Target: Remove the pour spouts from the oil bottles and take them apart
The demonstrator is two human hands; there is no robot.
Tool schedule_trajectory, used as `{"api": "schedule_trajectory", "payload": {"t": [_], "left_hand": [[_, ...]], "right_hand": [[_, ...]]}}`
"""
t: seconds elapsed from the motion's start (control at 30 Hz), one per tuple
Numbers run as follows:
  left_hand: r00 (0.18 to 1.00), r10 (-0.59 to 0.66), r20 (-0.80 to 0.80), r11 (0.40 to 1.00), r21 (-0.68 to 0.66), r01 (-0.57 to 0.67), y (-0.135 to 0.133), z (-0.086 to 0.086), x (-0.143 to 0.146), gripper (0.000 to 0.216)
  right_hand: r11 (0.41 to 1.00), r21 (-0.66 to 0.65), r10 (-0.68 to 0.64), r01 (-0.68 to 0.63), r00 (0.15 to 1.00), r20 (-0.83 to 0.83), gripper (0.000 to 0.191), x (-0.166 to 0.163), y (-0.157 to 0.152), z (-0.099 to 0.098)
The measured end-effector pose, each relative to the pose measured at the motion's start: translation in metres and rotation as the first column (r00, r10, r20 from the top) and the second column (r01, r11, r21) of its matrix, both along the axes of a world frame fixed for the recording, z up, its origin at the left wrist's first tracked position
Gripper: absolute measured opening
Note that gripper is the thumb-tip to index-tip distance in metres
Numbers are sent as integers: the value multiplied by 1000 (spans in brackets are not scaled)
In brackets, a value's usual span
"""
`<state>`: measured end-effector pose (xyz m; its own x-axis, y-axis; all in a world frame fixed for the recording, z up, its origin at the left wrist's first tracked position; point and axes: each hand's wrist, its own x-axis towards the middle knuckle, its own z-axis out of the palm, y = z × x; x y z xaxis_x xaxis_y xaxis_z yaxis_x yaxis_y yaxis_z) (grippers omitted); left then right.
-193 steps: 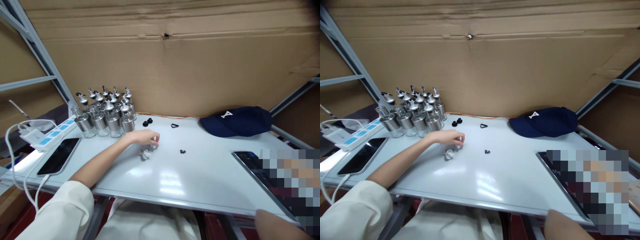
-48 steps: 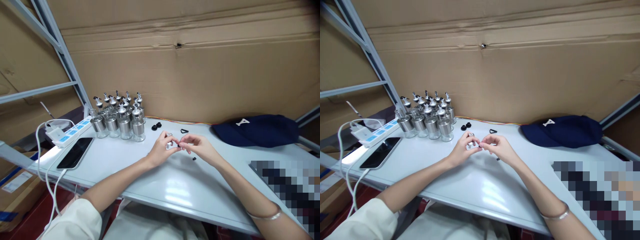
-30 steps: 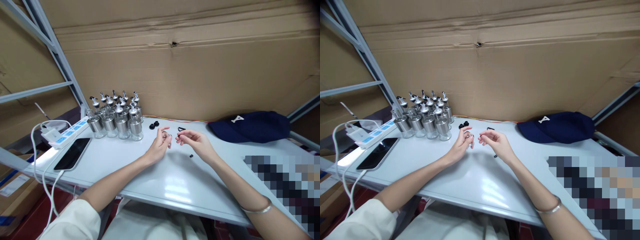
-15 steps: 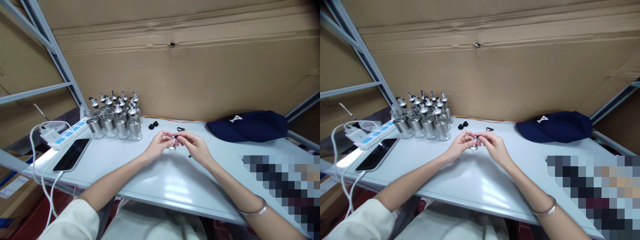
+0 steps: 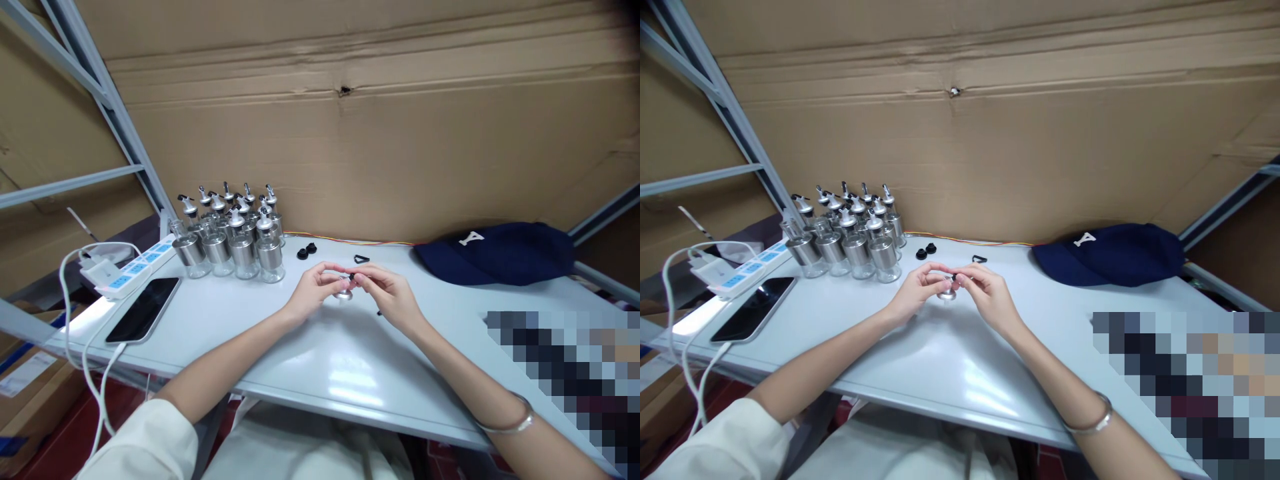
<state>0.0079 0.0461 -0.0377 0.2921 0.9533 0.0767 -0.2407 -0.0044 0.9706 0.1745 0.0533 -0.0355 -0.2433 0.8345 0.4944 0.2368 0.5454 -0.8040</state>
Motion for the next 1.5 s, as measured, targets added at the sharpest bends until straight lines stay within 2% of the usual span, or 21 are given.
{"api": "schedule_trajectory", "payload": {"t": [0.37, 0.53, 0.7, 0.87, 1.17, 1.5], "left_hand": [[1000, 14, 19, 1000, -17, -14, 1, -1, -2, 47], [999, 44, 13, 998, -39, -43, 2, -1, -2, 42], [999, 24, -42, 1000, -17, -25, 3, 2, -5, 36], [999, 23, -49, 999, -28, -25, 2, 4, -6, 35], [999, 12, -36, 997, 72, -10, 1, 5, -5, 32], [998, 7, -59, 998, 60, -3, 4, 2, -6, 35]], "right_hand": [[998, 61, 13, -16, 998, 54, 29, 3, 2, -2], [972, 236, -21, -10, 992, 127, 24, 6, 4, -2], [903, 428, -74, -22, 975, 208, 21, 8, 5, -3], [840, 541, -101, -44, 967, 235, 19, 9, 5, -4], [817, 576, -94, -35, 977, 193, 19, 8, 1, -4], [832, 552, -102, -60, 961, 258, 18, 5, 2, -4]]}}
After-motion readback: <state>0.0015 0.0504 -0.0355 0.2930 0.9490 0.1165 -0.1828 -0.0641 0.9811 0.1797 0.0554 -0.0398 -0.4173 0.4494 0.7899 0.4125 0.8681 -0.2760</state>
